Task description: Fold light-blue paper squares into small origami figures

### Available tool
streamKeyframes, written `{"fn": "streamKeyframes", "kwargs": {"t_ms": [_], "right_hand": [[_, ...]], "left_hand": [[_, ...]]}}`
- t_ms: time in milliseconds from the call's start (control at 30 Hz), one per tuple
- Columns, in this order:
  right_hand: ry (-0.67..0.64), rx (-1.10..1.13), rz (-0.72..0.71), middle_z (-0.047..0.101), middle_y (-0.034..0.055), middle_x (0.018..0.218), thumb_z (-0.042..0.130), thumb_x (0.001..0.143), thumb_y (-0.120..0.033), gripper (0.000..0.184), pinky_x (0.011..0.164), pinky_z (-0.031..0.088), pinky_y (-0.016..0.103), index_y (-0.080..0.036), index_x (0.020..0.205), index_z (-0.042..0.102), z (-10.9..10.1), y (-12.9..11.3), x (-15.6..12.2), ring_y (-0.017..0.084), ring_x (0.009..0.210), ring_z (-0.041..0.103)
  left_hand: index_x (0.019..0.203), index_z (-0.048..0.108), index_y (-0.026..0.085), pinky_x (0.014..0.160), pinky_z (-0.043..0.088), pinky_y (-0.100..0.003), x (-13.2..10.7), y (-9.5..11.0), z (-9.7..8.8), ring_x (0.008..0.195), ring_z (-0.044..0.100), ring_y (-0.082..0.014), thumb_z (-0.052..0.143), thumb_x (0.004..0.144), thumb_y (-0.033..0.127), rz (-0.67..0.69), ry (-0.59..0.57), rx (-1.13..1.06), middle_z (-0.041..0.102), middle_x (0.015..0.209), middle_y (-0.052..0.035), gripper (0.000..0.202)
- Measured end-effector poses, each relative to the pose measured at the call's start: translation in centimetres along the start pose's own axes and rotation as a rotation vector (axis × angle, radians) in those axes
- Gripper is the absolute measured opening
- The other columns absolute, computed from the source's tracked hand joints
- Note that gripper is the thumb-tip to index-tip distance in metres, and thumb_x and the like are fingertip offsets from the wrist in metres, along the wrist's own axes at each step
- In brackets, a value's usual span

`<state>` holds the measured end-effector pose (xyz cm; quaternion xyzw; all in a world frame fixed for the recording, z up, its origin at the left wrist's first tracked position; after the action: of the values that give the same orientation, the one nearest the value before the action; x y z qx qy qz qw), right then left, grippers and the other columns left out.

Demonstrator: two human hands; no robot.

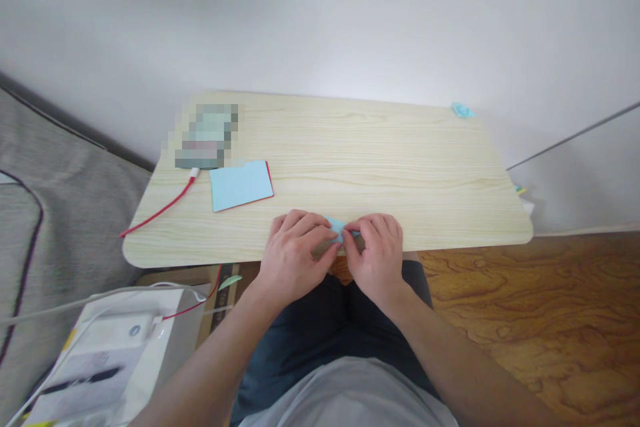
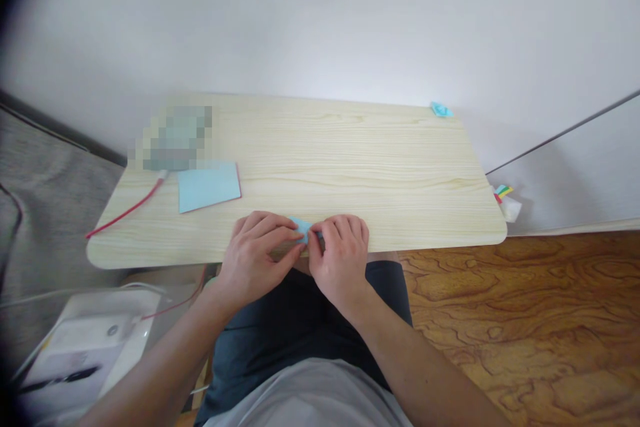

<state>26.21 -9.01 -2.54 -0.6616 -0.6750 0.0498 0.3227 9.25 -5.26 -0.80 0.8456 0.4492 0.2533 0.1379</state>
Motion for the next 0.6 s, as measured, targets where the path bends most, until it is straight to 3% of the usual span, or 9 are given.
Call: {"fn": "streamKeyframes", "kwargs": {"t_ms": [233,600], "right_hand": [[-0.022,0.078,-0.045,0.067,0.0058,0.098,0.061,0.096,-0.026,0.008,0.096,0.040,0.044,-0.024,0.097,0.068,-0.53,0.54,-0.09,0.025,0.100,0.055],[0.033,0.025,-0.043,0.066,0.0069,0.098,0.064,0.093,-0.025,0.008,0.095,0.040,0.046,-0.025,0.096,0.071,-0.24,0.21,-0.45,0.026,0.101,0.054]], "left_hand": [[0.093,0.074,0.028,0.095,0.041,-0.046,-0.08,0.14,0.06,0.107,0.058,-0.0255,0.066,0.090,0.031,-0.016,-0.006,-0.002,0.072,0.109,-0.0028,0.009],[0.094,0.074,0.030,0.095,0.041,-0.046,-0.28,0.35,0.21,0.107,0.059,-0.0254,0.066,0.089,0.030,-0.013,0.019,0.010,0.073,0.107,-0.0025,0.009]]}}
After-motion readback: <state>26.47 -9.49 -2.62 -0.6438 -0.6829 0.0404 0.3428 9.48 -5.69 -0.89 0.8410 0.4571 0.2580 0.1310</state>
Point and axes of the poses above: each hand's wrist, its own x-axis towards the middle knuckle, its own z-axis out of the palm, y = z × x, the point moved 1 cm from there along x, towards the middle knuckle
